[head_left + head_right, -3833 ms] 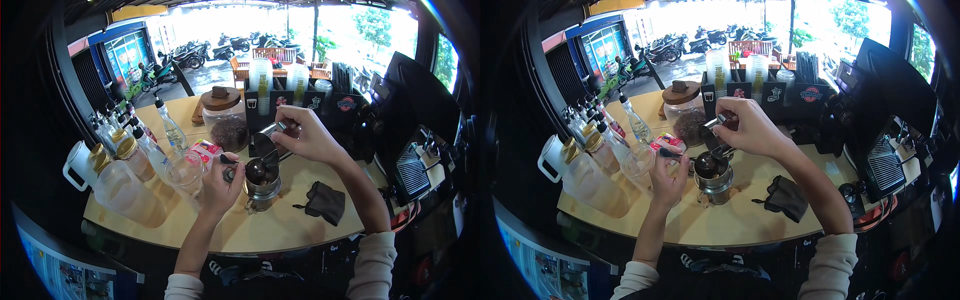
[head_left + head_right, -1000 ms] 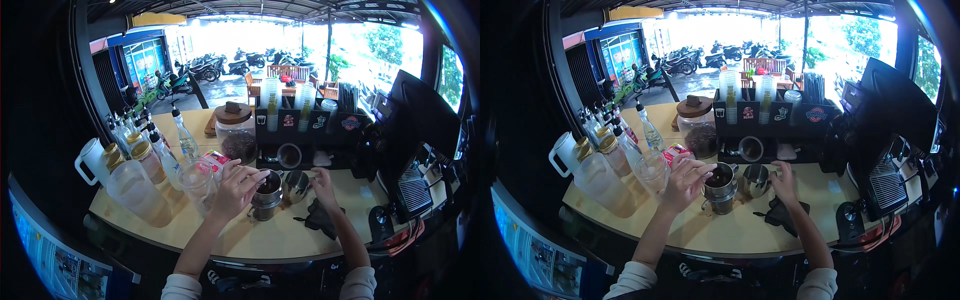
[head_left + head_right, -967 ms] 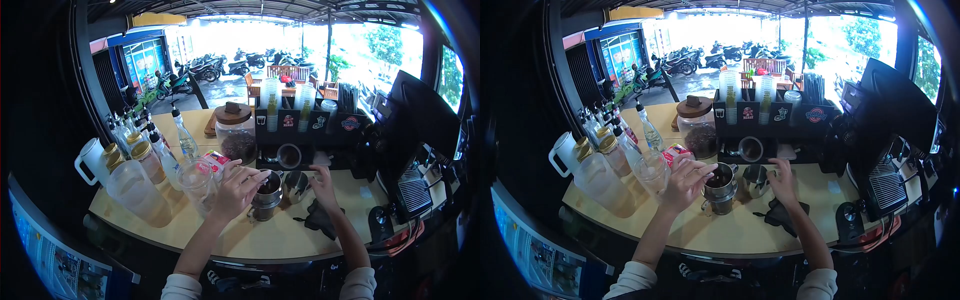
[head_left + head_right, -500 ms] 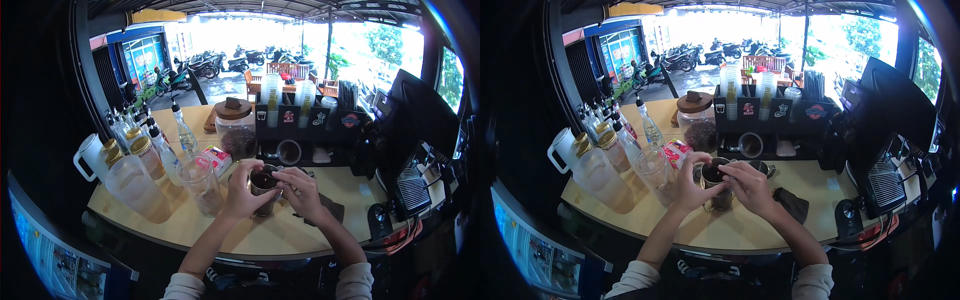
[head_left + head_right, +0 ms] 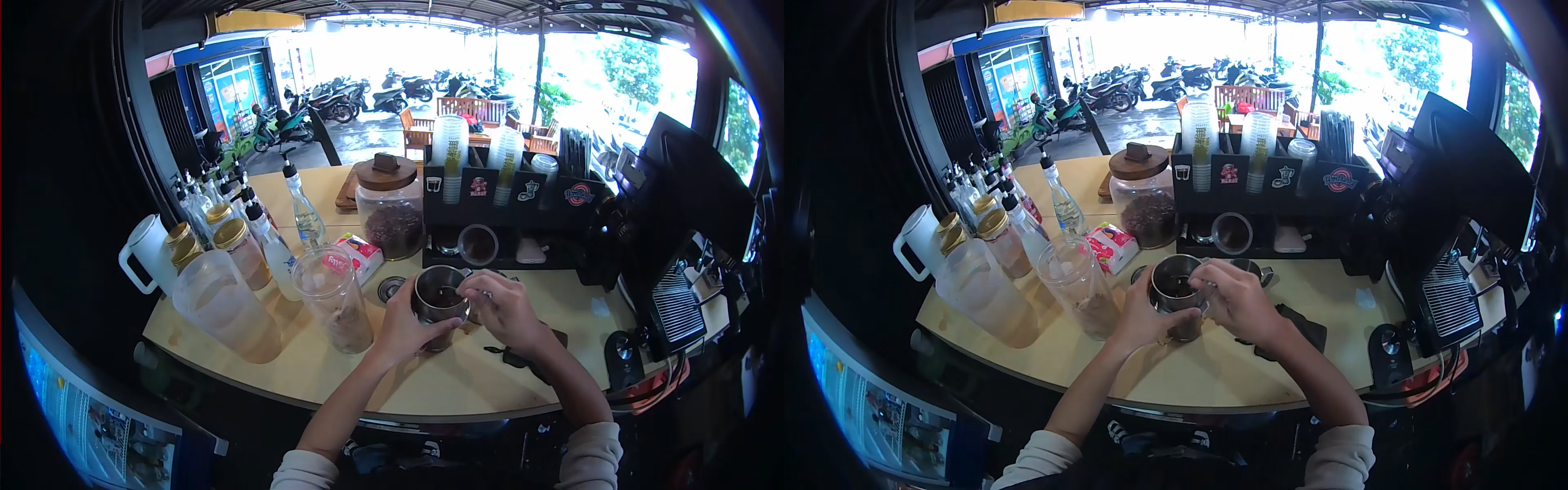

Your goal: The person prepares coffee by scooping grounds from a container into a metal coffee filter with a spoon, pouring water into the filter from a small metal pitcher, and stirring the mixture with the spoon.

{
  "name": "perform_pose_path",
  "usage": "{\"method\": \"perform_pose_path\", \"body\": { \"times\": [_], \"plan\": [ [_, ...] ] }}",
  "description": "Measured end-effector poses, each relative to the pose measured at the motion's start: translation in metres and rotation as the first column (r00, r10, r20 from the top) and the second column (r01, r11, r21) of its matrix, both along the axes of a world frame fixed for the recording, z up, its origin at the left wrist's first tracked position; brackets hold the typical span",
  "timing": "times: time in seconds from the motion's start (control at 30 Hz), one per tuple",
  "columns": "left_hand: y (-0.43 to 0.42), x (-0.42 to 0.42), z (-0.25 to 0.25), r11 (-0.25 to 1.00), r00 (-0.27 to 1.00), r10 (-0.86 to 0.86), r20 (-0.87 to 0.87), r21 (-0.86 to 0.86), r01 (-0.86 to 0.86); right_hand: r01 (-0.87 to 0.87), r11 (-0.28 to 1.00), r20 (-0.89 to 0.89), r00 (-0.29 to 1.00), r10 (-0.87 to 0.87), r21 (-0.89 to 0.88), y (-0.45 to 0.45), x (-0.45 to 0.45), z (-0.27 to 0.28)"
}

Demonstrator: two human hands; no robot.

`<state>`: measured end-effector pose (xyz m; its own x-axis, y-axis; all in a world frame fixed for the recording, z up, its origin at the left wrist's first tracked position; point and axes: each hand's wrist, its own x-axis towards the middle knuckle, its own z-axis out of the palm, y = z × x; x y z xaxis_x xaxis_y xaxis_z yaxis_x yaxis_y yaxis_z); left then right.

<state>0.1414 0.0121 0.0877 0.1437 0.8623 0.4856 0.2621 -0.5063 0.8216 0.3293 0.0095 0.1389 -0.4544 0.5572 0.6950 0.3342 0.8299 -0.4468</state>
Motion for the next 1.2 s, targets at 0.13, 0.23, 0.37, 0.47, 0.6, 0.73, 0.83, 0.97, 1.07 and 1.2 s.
{"method": "perform_pose_path", "body": {
  "times": [0.13, 0.23, 0.37, 0.47, 0.6, 0.73, 0.83, 0.97, 1.07, 1.2],
  "plan": [
    [0.004, 0.001, -0.004, 0.999, 0.999, 0.005, 0.035, 0.049, -0.007, 0.002, 1.000, -0.008, 1.000, -0.002, -0.005, 0.006, -0.003, 0.000],
    [0.004, 0.000, -0.005, 0.999, 0.999, -0.017, 0.031, 0.052, 0.015, 0.025, 0.996, 0.011, 1.000, -0.024, -0.090, 0.002, -0.002, 0.006],
    [0.003, 0.000, -0.005, 0.998, 0.999, -0.021, 0.031, 0.052, 0.019, 0.014, 0.997, -0.063, 0.998, -0.018, -0.074, 0.009, -0.012, 0.000],
    [0.004, 0.000, -0.005, 0.998, 0.998, -0.030, 0.049, 0.054, 0.027, -0.102, 0.995, 0.009, 0.995, 0.102, -0.005, 0.002, -0.017, 0.000],
    [0.003, 0.001, -0.004, 0.998, 0.997, -0.032, 0.067, 0.060, 0.028, -0.036, 0.996, -0.018, 0.999, 0.034, -0.086, 0.009, -0.015, 0.003],
    [0.003, 0.002, -0.005, 0.999, 0.995, -0.044, 0.093, 0.026, 0.042, -0.055, 0.998, 0.012, 0.998, 0.055, -0.035, 0.006, -0.009, 0.008],
    [0.004, 0.001, -0.009, 0.996, 0.999, -0.010, 0.047, 0.083, 0.006, 0.009, 1.000, 0.009, 1.000, -0.009, -0.028, 0.010, -0.005, 0.007],
    [0.005, 0.002, -0.007, 0.997, 0.999, -0.004, 0.053, 0.082, 0.000, -0.040, 0.998, 0.021, 0.999, 0.042, -0.057, 0.008, -0.006, 0.007],
    [0.002, 0.002, -0.006, 0.998, 0.998, -0.009, 0.062, 0.065, 0.005, 0.007, 0.997, 0.019, 1.000, -0.006, -0.078, 0.007, -0.005, 0.008],
    [0.006, 0.001, -0.011, 0.999, 0.999, -0.001, 0.047, 0.047, -0.001, -0.017, 0.998, 0.026, 1.000, 0.018, -0.058, 0.008, -0.004, 0.009]
  ]
}}
